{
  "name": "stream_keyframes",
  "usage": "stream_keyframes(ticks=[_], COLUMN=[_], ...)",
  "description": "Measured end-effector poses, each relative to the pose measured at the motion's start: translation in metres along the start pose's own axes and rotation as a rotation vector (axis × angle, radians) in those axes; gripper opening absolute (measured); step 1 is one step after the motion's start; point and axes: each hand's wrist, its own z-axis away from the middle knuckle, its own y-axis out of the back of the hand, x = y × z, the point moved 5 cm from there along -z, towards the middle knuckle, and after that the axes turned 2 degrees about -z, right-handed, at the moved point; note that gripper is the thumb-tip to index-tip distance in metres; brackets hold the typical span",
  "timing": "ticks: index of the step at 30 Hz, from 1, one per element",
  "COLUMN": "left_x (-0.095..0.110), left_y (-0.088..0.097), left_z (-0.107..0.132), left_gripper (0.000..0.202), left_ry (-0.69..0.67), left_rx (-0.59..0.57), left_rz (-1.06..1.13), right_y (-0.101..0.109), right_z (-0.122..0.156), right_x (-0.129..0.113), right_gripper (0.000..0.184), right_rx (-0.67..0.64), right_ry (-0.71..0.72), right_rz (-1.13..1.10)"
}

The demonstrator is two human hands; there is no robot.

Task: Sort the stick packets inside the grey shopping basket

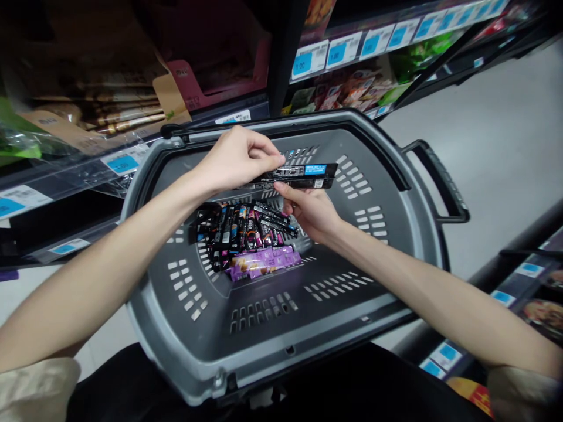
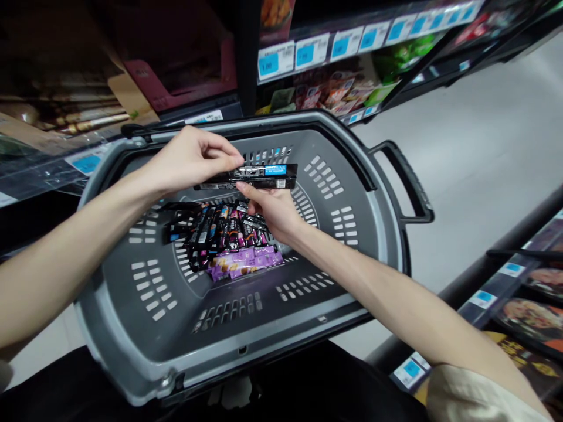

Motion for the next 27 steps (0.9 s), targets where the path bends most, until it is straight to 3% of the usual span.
stream_keyframes(ticks=[3, 12, 19, 24, 27], left_x=[0.004, 0.005, 0.002, 0.01, 0.011], left_y=[-0.003, -0.004, -0.005, -0.001, -0.005], left_z=[0.001, 0.002, 0.002, 0.006, 0.008], left_gripper=[0.026, 0.014, 0.018, 0.022, 0.028], left_ry=[-0.035, -0.044, -0.05, -0.22, -0.37], left_rx=[-0.031, 0.021, 0.042, 0.163, 0.131], left_rz=[-0.026, -0.036, -0.099, -0.299, -0.426], right_y=[0.0, -0.002, -0.004, 0.004, 0.014], right_z=[0.0, -0.001, 0.001, -0.008, -0.016], right_x=[-0.001, 0.005, 0.003, -0.006, -0.01], right_gripper=[0.04, 0.041, 0.039, 0.028, 0.028], right_rx=[0.003, -0.02, -0.046, -0.044, -0.013], right_ry=[0.002, -0.031, -0.105, -0.11, -0.098], right_rz=[0.031, -0.023, -0.115, -0.131, -0.124])
